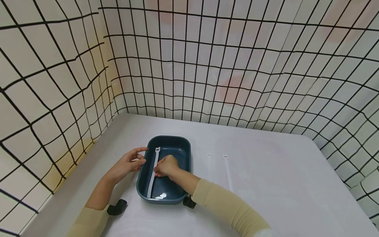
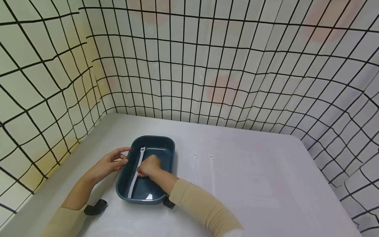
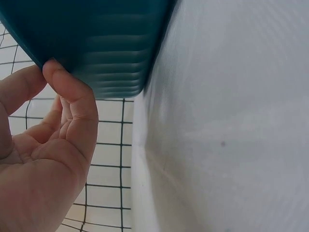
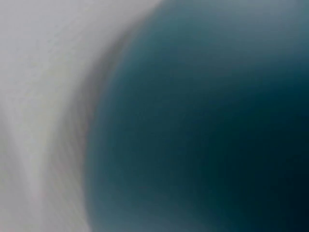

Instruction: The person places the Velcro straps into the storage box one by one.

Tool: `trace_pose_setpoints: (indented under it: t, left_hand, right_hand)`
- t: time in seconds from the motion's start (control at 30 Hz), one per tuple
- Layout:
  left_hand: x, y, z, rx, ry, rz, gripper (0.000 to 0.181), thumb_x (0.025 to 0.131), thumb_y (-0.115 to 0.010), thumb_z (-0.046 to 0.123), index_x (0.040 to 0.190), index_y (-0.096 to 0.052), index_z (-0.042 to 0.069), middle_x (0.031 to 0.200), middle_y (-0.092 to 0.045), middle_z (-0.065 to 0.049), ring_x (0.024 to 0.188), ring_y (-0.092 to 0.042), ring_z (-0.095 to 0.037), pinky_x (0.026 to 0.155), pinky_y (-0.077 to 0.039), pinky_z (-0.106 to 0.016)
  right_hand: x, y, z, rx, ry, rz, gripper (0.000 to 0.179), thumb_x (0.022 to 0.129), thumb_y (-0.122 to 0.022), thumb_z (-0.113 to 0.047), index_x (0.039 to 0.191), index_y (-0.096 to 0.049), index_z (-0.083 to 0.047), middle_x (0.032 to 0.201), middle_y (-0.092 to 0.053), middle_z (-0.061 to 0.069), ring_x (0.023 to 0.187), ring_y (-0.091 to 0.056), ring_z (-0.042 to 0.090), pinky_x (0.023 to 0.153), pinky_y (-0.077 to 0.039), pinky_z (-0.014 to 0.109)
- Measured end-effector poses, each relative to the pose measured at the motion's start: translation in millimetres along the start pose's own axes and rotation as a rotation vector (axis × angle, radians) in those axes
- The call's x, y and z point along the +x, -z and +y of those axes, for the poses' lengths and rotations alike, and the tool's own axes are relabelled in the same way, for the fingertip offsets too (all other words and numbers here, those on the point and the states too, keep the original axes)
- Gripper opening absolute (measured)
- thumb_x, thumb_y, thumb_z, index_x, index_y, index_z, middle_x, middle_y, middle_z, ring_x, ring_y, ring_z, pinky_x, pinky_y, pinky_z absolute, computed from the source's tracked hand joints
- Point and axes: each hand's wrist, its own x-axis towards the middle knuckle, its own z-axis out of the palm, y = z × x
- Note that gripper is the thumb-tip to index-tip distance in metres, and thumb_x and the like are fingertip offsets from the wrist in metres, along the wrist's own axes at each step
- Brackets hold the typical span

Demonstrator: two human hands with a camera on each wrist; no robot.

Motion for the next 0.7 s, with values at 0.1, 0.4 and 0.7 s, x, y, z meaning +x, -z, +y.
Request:
trace_pose_setpoints:
  t: [0.1, 0.4, 0.7]
  left_hand:
    - [0.4, 0.3, -0.8, -0.003, 0.001, -0.006, 0.052, 0.098, -0.058, 0.010, 0.145, -0.038, 0.004, 0.102, -0.050, -0.018, 0.087, -0.057, -0.027, 0.077, -0.051, -0.030]
    - [0.8, 0.1, -0.7, -0.014, -0.007, -0.011, 0.053, 0.098, -0.058, 0.010, 0.145, -0.037, 0.001, 0.101, -0.050, -0.016, 0.084, -0.056, -0.024, 0.074, -0.050, -0.028]
    - [0.2, 0.8, -0.2, 0.002, -0.005, -0.021, 0.053, 0.098, -0.059, 0.012, 0.146, -0.037, 0.002, 0.102, -0.049, -0.016, 0.085, -0.054, -0.024, 0.074, -0.050, -0.028]
  right_hand:
    - [-0.4, -0.6, 0.4, -0.016, -0.005, 0.002, 0.015, 0.081, -0.073, 0.007, 0.079, -0.061, -0.001, 0.062, -0.064, 0.009, 0.049, -0.061, 0.009, 0.049, -0.051, 0.020]
    - [-0.2, -2.1, 0.5, -0.031, -0.017, 0.016, 0.015, 0.081, -0.075, 0.005, 0.075, -0.062, -0.001, 0.060, -0.065, 0.009, 0.050, -0.064, 0.010, 0.048, -0.051, 0.020]
    - [-2.2, -1.3, 1.2, -0.110, 0.017, 0.045, 0.019, 0.077, -0.078, 0.005, 0.069, -0.062, -0.002, 0.055, -0.063, 0.006, 0.046, -0.062, 0.010, 0.045, -0.049, 0.020]
